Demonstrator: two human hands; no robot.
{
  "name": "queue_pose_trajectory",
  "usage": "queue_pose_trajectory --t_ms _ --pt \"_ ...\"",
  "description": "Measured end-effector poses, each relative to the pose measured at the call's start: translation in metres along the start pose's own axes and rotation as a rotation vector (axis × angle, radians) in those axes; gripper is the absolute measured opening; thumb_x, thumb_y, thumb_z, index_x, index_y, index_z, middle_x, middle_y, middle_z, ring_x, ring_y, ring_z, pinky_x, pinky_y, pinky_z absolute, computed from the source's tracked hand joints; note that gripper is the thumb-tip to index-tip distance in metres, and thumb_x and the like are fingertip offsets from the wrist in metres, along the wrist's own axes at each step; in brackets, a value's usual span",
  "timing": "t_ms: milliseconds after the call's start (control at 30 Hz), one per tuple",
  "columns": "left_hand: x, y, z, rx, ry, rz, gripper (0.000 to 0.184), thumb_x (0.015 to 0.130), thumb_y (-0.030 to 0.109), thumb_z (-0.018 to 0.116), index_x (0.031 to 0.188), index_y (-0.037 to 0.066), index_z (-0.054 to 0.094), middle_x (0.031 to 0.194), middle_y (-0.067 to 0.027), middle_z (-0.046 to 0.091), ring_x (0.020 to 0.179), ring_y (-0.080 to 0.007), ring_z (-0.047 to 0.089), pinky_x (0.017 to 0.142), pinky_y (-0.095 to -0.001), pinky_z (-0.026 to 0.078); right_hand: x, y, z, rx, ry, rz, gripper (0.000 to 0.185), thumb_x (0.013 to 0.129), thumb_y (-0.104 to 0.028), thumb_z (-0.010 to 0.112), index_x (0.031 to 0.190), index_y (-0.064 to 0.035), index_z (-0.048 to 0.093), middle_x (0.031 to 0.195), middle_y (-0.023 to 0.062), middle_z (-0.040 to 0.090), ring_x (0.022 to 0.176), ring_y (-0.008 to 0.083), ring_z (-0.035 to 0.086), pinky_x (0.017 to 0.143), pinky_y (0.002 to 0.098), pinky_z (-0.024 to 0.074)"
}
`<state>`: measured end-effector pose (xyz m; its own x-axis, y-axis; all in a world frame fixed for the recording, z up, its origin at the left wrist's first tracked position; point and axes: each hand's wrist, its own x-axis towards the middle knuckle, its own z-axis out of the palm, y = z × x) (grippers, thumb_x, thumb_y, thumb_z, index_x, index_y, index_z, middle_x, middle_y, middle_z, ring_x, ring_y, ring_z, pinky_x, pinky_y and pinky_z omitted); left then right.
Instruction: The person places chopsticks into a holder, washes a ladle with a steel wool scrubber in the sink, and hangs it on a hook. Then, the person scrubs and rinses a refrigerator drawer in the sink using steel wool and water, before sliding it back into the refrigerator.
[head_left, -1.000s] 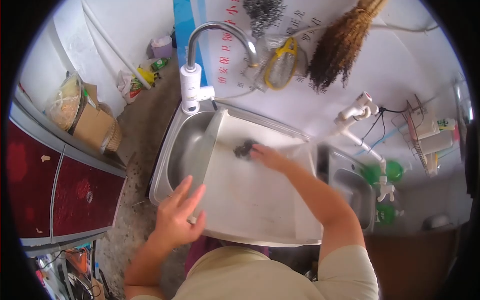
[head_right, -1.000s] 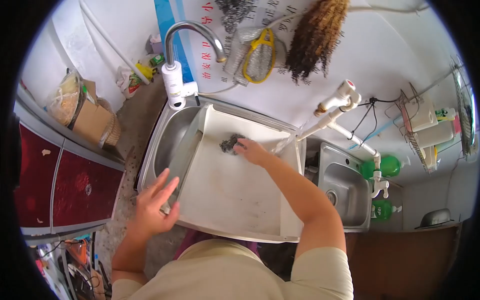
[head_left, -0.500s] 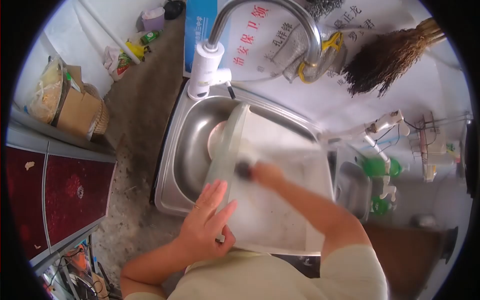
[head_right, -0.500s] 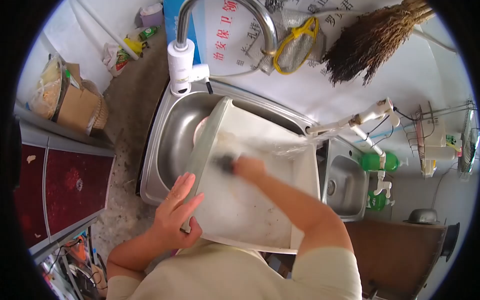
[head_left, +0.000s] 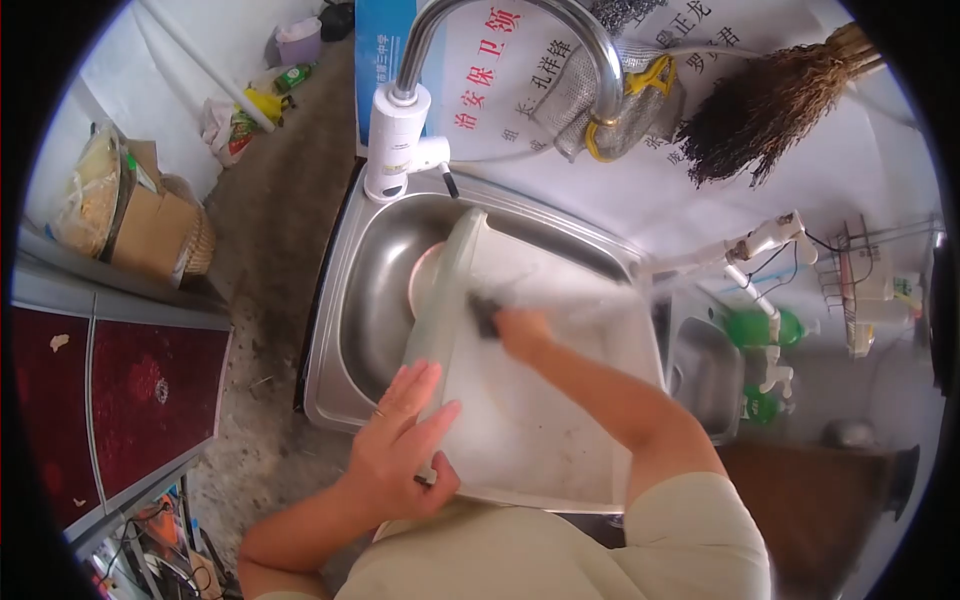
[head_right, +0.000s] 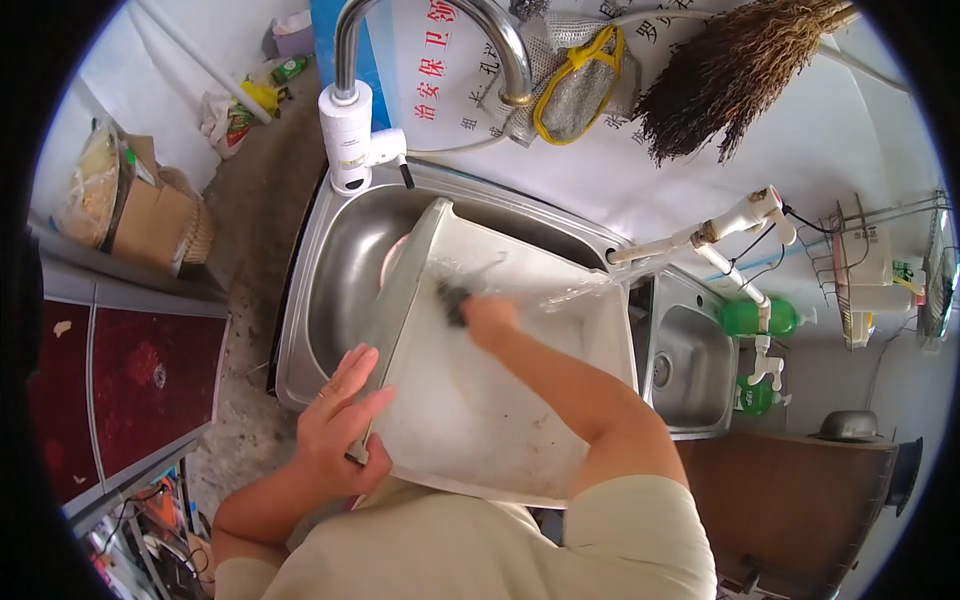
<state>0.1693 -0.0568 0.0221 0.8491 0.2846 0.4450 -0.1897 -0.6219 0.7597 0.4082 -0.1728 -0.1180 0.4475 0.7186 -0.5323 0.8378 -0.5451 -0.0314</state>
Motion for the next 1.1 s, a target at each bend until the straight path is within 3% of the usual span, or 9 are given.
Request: queue_pose_trajectory --t_ms 100,200,300,633,800,833,900,967,1100 --pt "0.001 0.000 0.000 0.005 0.003 -0.007 0.046 0.055 0.001 0.052 0.101 -0.001 0.057 0.121 -0.0283 0.047 0.109 -0.0422 0.050 0.094 -0.0480 0.040 -0.067 -0.064 0.013 0.094 0.203 -0.650 0.037 0.071 -0.004 0.051 0.108 -0.0001 0.052 0.110 0.0167 0.053 0.107 0.0288 0.050 0.086 0.0446 0.0412" --pt "0.004 0.000 0.002 0.027 0.014 0.001 0.045 0.055 0.001 0.051 0.099 -0.003 0.058 0.119 -0.0286 0.048 0.109 -0.0426 0.050 0.094 -0.0462 0.041 -0.039 -0.036 0.044 0.116 0.435 -0.610 0.041 0.074 -0.006 0.052 0.113 0.0013 0.047 0.113 0.0190 0.051 0.110 0.0290 0.048 0.093 0.0475 0.0359" --pt "0.005 0.002 -0.001 0.044 0.006 -0.021 0.041 0.056 0.002 0.048 0.095 -0.005 0.059 0.118 -0.0294 0.049 0.111 -0.0434 0.049 0.094 -0.0434 0.041 0.031 0.022 0.054 0.097 0.240 -0.147 0.038 0.072 -0.008 0.052 0.110 -0.0021 0.048 0.118 0.0147 0.049 0.113 0.0296 0.045 0.096 0.0471 0.0316" --pt "0.000 0.002 0.003 0.055 0.014 0.014 0.043 0.054 0.002 0.051 0.095 -0.004 0.059 0.115 -0.0286 0.051 0.108 -0.0437 0.051 0.092 -0.0472 0.042 -0.129 -0.059 -0.006 0.450 -0.229 -0.991 0.043 0.084 -0.026 0.052 0.123 -0.0095 0.048 0.139 0.0120 0.032 0.132 0.0292 0.023 0.107 0.0526 0.0127" --pt "-0.006 0.000 0.008 0.054 0.041 0.042 0.044 0.053 0.002 0.050 0.095 -0.004 0.059 0.114 -0.0294 0.052 0.108 -0.0446 0.050 0.093 -0.0476 0.041 -0.088 0.055 0.054 1.944 -0.771 0.078 0.033 0.094 -0.020 0.035 0.125 -0.0104 0.041 0.120 0.0023 0.050 0.112 0.0201 0.048 0.097 0.0402 0.0350" --pt "-0.006 0.000 0.009 0.048 0.053 0.045 0.044 0.053 0.002 0.050 0.095 -0.004 0.059 0.114 -0.0296 0.051 0.108 -0.0447 0.050 0.093 -0.0478 0.041 -0.078 0.090 0.060 1.881 -0.706 0.080 0.033 0.090 -0.020 0.042 0.121 -0.0087 0.045 0.122 0.0058 0.049 0.115 0.0232 0.045 0.099 0.0422 0.0329" --pt "-0.005 0.001 0.009 0.047 0.068 0.050 0.044 0.052 0.002 0.050 0.095 -0.004 0.059 0.114 -0.0299 0.051 0.108 -0.0449 0.050 0.093 -0.0480 0.041 -0.074 0.131 0.058 0.637 -0.186 -0.505 0.035 0.082 -0.018 0.056 0.113 -0.0054 0.052 0.126 0.0129 0.046 0.121 0.0295 0.039 0.101 0.0460 0.0287" --pt "-0.006 0.000 0.010 0.055 0.069 0.045 0.045 0.052 0.002 0.050 0.095 -0.004 0.059 0.114 -0.0303 0.051 0.108 -0.0450 0.050 0.093 -0.0481 0.040 -0.091 0.056 0.040 0.602 0.072 -0.760 0.036 0.076 -0.017 0.064 0.109 -0.0033 0.056 0.127 0.0177 0.045 0.124 0.0343 0.035 0.103 0.0489 0.0259" --pt "-0.006 0.001 0.010 0.062 0.056 0.050 0.044 0.052 0.003 0.050 0.095 -0.005 0.059 0.114 -0.0308 0.051 0.108 -0.0451 0.050 0.094 -0.0480 0.040 -0.113 -0.022 0.002 0.370 -0.110 -0.896 0.049 0.073 -0.011 0.064 0.119 -0.0062 0.050 0.134 0.0142 0.036 0.128 0.0347 0.027 0.104 0.0476 0.0270"
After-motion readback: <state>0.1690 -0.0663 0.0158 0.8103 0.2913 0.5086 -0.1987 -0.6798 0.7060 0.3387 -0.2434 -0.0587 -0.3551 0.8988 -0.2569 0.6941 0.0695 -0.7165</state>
